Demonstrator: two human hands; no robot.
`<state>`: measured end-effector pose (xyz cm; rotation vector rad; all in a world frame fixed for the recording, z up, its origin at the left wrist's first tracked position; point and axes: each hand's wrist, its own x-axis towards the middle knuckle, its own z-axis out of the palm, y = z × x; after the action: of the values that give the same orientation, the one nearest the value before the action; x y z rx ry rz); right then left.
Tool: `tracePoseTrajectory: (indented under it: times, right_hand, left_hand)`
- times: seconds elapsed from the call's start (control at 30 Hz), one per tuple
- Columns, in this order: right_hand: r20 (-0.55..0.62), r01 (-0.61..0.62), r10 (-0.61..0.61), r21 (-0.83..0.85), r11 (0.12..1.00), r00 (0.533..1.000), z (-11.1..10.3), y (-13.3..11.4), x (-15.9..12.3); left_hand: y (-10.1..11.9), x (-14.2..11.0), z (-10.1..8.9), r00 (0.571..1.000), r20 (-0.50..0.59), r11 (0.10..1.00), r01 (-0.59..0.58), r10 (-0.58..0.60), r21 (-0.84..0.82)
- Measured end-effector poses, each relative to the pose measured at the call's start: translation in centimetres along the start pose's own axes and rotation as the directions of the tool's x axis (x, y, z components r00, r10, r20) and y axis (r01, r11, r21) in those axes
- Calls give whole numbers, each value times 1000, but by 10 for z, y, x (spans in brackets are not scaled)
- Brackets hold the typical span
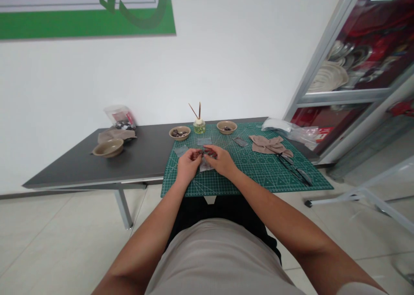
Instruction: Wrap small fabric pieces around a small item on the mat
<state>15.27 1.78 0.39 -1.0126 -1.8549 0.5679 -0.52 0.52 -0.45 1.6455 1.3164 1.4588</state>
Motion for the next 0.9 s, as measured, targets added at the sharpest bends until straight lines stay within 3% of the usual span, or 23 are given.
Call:
tracePoseTrajectory:
  times: [0.23, 0.3, 0.37, 0.47, 0.6, 0.77, 0.9]
  right_hand:
    - [57, -148, 137, 378, 914, 989, 4, 11, 1]
    - [72, -184, 169, 409, 894, 983, 2, 14, 1]
    - [76, -191, 176, 331, 924, 981, -2, 14, 0]
    - [102, -116, 112, 39, 992, 989, -11, 11, -3]
    - [198, 40, 11, -255, 966, 980, -18, 6, -4]
    - [313, 130, -19, -338, 932, 950, -21, 2, -2]
    - [323, 179, -57, -363, 914, 945, -17, 2, -1]
  left_hand:
    - [4, -3, -1, 972, 96, 905, -234, 214, 357]
    - [3, -3, -2, 955, 155, 858, -296, 254, 419]
    - [4, -3, -4, 935, 230, 802, -350, 269, 485]
    - [4, -4, -8, 911, 353, 718, -392, 215, 574]
    - [5, -6, -10, 892, 435, 642, -406, 125, 650]
    - [10, -9, -10, 895, 432, 626, -400, 110, 669]
    - [15, -12, -9, 905, 413, 621, -382, 101, 684]
